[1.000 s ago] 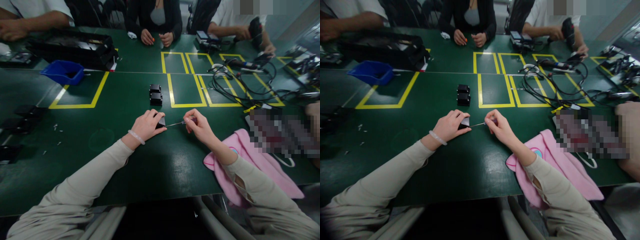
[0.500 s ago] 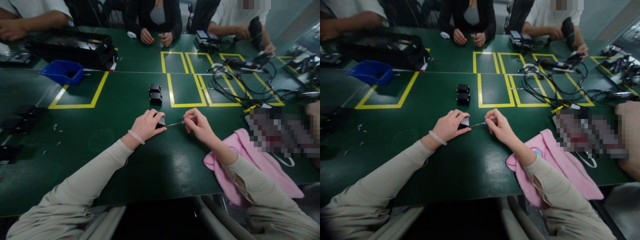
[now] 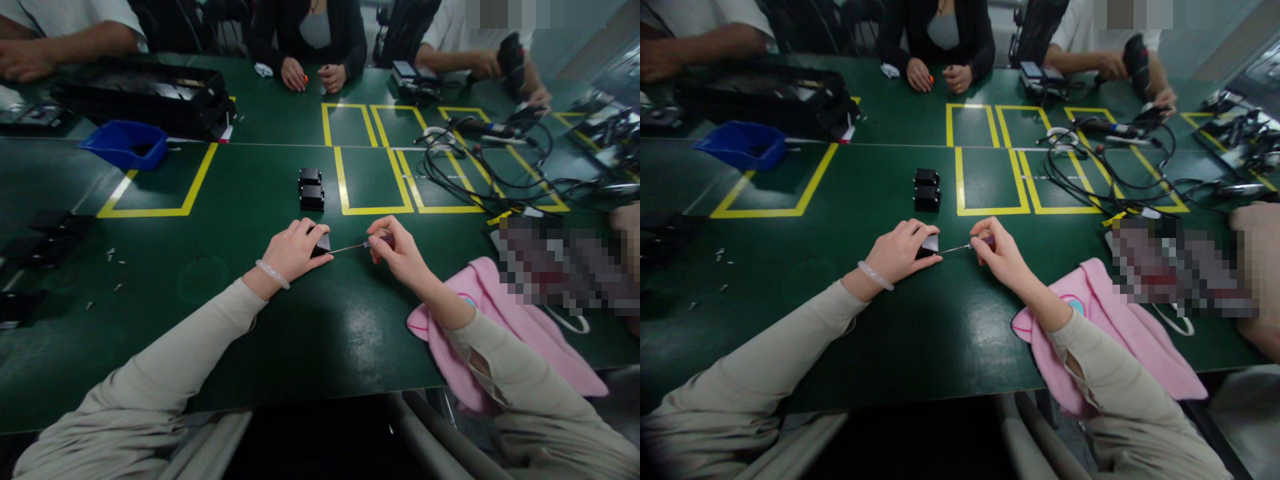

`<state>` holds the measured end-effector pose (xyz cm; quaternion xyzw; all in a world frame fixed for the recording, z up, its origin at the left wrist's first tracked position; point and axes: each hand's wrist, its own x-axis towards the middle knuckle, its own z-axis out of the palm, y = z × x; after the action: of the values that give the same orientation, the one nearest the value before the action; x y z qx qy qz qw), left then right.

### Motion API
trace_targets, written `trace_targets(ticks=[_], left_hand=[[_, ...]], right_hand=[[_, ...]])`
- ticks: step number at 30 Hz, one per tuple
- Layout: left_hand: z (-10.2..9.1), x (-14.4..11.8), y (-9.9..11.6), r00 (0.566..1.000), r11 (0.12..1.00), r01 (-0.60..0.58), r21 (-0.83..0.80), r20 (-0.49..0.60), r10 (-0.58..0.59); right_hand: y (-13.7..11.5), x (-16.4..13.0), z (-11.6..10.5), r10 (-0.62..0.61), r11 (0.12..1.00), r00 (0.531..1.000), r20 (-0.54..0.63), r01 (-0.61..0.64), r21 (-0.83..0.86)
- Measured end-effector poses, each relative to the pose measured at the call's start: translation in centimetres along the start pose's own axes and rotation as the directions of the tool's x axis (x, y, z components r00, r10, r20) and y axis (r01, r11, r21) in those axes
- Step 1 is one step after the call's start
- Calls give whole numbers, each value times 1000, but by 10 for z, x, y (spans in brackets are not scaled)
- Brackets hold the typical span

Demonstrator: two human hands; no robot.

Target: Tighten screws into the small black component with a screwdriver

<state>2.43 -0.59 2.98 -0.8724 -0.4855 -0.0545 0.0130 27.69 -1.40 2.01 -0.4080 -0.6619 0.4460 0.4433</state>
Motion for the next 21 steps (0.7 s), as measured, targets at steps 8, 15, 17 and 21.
trace_targets(ticks=[8, 15, 17, 21], left_hand=[[0, 0, 0, 1000, 1000, 4, -3, 5, -4], [0, 0, 0, 1000, 1000, 4, -12, 8, -4], [0, 0, 0, 1000, 1000, 5, -15, 11, -5], [1, 0, -1, 1000, 1000, 7, -12, 9, -7]], right_hand=[[1, -1, 0, -22, 999, 1000, -14, 21, -26], [-1, -1, 0, 0, 998, 1000, 10, 0, -55], [-1, -2, 1, -17, 999, 1000, 1, 17, -50], [-1, -2, 0, -15, 999, 1000, 11, 16, -45]])
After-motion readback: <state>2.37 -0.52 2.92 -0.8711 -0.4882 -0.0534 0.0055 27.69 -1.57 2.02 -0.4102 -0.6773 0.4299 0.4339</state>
